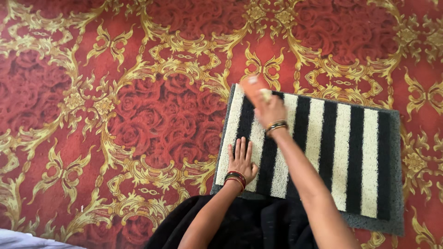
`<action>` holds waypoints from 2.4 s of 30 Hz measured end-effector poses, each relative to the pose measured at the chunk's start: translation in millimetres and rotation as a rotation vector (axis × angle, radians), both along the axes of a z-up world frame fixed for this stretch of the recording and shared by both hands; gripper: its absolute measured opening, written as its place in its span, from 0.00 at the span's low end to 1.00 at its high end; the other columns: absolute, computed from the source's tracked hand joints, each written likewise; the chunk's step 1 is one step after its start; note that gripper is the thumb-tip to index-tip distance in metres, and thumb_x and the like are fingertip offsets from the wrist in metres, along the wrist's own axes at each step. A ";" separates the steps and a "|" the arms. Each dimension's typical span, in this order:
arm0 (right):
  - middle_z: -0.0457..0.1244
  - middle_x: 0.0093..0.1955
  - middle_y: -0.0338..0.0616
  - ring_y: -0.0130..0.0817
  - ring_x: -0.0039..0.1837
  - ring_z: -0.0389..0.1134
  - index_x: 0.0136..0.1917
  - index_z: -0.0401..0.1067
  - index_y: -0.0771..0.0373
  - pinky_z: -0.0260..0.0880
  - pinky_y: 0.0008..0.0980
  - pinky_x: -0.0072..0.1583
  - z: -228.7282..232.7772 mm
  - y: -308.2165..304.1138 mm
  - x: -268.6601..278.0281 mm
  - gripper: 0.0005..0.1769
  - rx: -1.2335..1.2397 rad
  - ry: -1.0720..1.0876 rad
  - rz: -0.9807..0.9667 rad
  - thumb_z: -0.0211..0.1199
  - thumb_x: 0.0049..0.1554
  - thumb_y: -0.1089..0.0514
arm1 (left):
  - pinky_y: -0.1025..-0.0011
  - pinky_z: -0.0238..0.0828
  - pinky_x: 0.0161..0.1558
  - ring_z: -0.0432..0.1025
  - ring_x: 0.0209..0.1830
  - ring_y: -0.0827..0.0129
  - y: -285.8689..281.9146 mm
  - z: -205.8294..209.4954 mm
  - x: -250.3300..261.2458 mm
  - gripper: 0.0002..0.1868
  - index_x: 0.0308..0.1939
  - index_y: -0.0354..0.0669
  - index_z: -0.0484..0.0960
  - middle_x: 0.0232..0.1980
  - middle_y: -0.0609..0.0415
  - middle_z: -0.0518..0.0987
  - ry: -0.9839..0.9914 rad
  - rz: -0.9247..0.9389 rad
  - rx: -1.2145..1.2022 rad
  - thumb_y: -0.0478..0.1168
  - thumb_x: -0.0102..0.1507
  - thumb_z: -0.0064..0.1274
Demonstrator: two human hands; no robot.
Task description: The person wipes and brushes two floor mats one at a time using a small orange brush, flipping one mat over to reveal a chalk drawing of feet on its underside.
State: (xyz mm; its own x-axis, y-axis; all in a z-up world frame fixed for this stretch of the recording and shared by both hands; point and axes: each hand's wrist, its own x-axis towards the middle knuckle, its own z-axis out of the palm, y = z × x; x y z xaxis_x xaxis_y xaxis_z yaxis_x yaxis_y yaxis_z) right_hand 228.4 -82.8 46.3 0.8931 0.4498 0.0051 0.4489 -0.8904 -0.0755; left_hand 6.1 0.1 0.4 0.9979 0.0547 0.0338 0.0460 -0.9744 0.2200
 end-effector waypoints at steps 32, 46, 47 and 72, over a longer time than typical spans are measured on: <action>0.49 0.71 0.72 0.68 0.69 0.57 0.86 0.32 0.36 0.65 0.63 0.63 -32.0 -266.3 -197.8 0.54 0.132 0.159 -0.903 0.55 0.57 0.28 | 0.47 0.24 0.77 0.31 0.84 0.47 -6.6 -17.8 -15.5 0.43 0.81 0.43 0.41 0.84 0.38 0.36 0.157 -0.045 0.170 0.59 0.69 0.36; 0.51 0.75 0.70 0.65 0.71 0.61 0.84 0.28 0.44 0.64 0.50 0.69 -64.9 -269.2 -224.6 0.68 0.225 0.313 -0.808 0.69 0.48 0.29 | 0.51 0.28 0.78 0.33 0.84 0.50 -9.6 -19.5 -12.3 0.49 0.80 0.40 0.46 0.84 0.41 0.38 0.178 -0.146 0.203 0.67 0.66 0.40; 0.51 0.75 0.70 0.65 0.71 0.62 0.85 0.22 0.42 0.63 0.50 0.70 -59.7 -271.5 -221.3 0.72 0.214 0.391 -0.851 0.70 0.47 0.32 | 0.51 0.28 0.78 0.33 0.84 0.51 -10.4 -22.6 -11.6 0.49 0.80 0.40 0.46 0.84 0.41 0.39 0.172 -0.153 0.197 0.67 0.66 0.40; 0.44 0.77 0.74 0.68 0.68 0.63 0.82 0.05 0.55 0.67 0.52 0.68 -34.1 -315.4 -144.8 0.85 -0.280 0.756 -0.376 0.70 0.44 0.26 | 0.35 0.15 0.72 0.21 0.83 0.40 -37.8 35.4 -2.4 0.77 0.80 0.33 0.37 0.83 0.31 0.30 0.467 -0.433 0.156 0.85 0.47 0.48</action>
